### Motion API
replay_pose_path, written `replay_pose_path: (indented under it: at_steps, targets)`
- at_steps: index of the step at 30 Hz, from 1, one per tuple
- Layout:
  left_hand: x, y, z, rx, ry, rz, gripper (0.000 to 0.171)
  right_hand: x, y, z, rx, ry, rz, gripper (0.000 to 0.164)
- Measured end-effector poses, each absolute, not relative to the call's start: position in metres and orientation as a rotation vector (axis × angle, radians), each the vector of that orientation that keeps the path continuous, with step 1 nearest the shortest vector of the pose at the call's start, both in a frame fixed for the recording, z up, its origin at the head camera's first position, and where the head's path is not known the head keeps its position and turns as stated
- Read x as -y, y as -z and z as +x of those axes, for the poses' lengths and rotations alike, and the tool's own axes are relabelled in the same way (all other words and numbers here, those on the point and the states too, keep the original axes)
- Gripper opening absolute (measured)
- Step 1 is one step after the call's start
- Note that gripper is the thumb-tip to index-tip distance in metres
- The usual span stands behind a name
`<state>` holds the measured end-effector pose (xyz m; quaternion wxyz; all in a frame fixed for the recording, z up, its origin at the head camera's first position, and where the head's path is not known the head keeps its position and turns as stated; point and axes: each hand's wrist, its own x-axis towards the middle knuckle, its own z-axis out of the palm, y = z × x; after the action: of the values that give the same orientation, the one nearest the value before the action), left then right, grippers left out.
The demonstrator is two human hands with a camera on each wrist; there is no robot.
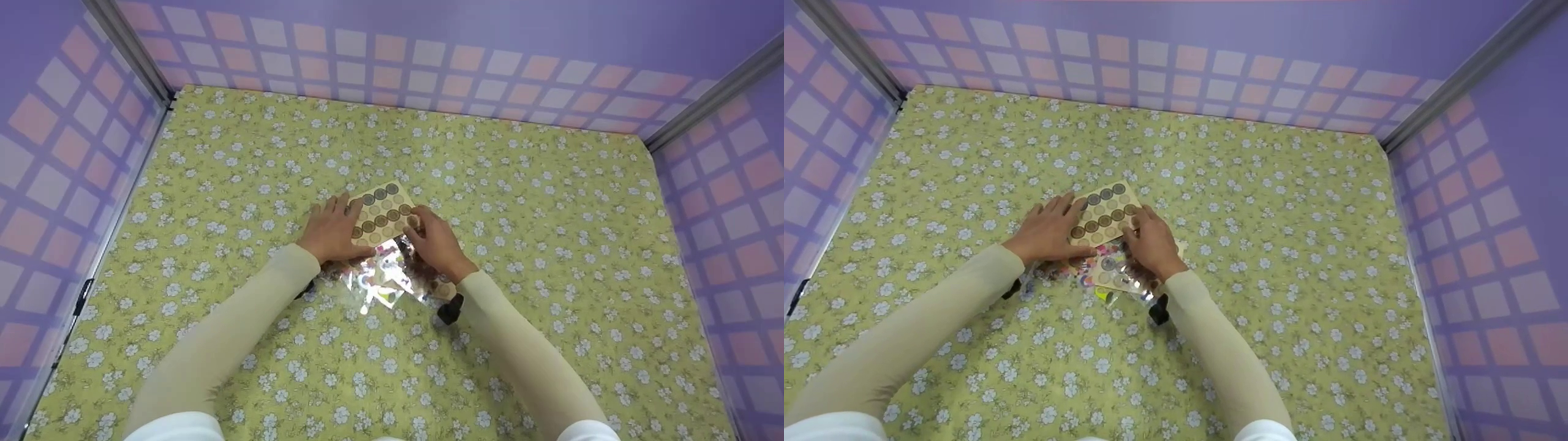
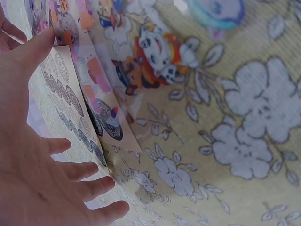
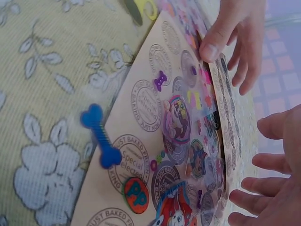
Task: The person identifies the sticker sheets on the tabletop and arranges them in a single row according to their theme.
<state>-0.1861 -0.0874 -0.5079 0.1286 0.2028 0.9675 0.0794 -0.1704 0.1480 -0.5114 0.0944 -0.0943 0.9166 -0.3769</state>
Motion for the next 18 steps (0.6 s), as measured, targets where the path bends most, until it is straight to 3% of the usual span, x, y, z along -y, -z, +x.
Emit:
replay_pose_path:
  at_steps: [18]
  targets:
    - [0.0876,0.5063,-0.1871,-2.832,-0.342,0.561,0.104,-0.1526,0.5166,-0.1745,-2.604,1.404,-0.138,0.037]
